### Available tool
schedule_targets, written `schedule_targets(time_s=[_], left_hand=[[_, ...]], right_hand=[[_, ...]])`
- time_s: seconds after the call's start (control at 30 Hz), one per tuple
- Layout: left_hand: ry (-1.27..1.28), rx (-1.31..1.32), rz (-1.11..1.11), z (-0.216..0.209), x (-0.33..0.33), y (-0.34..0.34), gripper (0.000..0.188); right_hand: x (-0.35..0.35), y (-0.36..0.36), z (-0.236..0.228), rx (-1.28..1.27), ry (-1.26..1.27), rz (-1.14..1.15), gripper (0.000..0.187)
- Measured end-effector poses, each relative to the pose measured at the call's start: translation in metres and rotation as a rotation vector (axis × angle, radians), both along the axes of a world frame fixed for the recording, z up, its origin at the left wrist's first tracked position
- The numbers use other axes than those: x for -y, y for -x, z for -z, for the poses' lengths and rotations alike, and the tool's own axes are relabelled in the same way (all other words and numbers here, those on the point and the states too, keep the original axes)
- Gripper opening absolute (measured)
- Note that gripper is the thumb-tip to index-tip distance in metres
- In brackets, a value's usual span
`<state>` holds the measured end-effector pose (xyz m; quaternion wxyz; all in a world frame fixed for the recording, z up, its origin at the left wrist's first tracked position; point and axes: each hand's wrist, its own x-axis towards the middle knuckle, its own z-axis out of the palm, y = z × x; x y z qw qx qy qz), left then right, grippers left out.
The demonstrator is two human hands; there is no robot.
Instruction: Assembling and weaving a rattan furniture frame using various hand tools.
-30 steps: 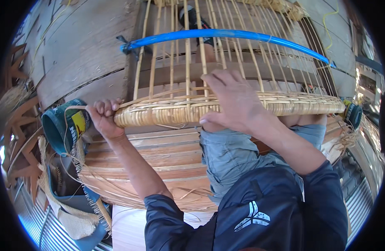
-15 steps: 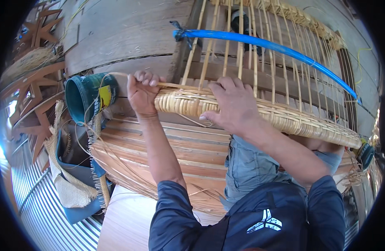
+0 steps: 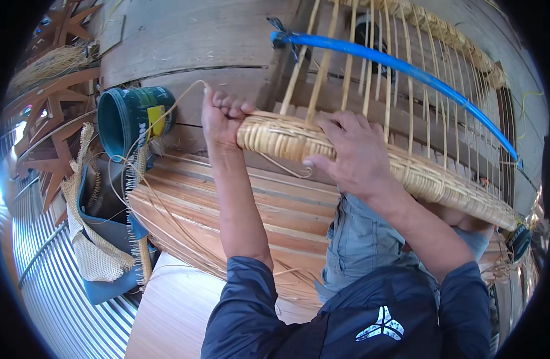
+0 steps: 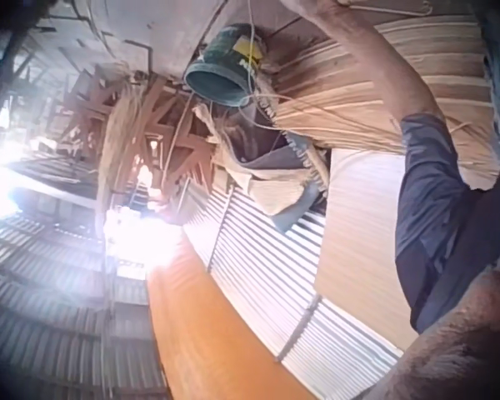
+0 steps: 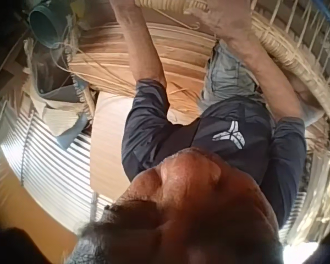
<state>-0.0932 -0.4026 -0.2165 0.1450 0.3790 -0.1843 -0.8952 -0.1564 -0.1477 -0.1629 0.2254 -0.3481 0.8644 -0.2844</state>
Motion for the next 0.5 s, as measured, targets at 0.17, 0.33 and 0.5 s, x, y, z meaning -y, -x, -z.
schedule_targets(time_s=[0.17,0.33,0.5], left_hand=[[0.075,-0.1,0.05,-0.004,0.0,-0.007,0.034],[0.522,0.288,0.495,-0.04,-0.035,-0.052,0.055],[0.481,0.477,0.381,-0.02,-0.069,-0.061,0.049]], right_hand=[[-0.02,0.009,-0.016,-0.101,0.125,-0.014,0.068],[-0.216,0.067,-0.041,-0.218,-0.058,0.709,0.06],[-0.404,0.032,0.008,-0.384,-0.595,0.652,0.059]])
